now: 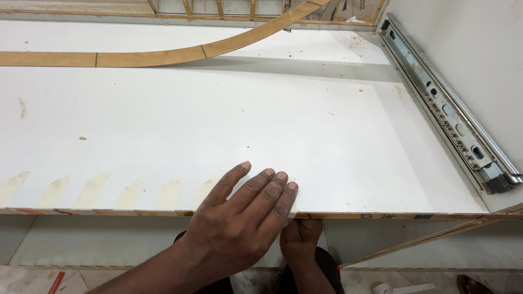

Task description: The person kneels on the floor and applies small pieces of masking tape along the front edge of a white cabinet or drawer. They tear off pieces from a roll and press them down in a line along the edge.

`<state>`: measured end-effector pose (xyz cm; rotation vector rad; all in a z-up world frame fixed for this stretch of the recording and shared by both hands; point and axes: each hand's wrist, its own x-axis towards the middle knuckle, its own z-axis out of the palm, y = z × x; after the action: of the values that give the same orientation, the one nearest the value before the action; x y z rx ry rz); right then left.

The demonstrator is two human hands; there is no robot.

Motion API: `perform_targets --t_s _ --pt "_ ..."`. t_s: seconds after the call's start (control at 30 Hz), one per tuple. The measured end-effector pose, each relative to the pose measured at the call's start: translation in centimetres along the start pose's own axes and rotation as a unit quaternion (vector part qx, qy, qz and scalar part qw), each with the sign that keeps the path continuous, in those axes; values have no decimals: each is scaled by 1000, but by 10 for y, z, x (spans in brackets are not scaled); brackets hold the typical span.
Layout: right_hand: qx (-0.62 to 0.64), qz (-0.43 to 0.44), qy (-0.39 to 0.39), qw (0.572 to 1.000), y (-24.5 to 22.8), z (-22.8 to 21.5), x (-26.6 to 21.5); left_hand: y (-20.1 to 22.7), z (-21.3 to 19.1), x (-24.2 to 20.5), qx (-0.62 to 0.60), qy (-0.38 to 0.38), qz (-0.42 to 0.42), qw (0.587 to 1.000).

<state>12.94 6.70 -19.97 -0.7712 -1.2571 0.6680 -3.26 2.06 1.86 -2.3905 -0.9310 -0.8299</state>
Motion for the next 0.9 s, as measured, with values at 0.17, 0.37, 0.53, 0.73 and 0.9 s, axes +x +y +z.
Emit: perform_targets --t_s 0.17,0.37,0.53,0.73,0.9 --pt "-14 -19 17 1000 9 -2 10 2 10 -2 54 33 18 998" --pt "-124 -18 -1 992 8 -5 36 3 23 0 142 63 20 988" --pt "-130 -58 -130 981 3 -11 40 3 28 -1 232 71 63 968" --pt "-109 107 -196 969 22 -6 40 1 30 2 268 70 77 958" --pt "136 342 -92 925 -42 -13 -1 9 14 3 184 43 62 980"
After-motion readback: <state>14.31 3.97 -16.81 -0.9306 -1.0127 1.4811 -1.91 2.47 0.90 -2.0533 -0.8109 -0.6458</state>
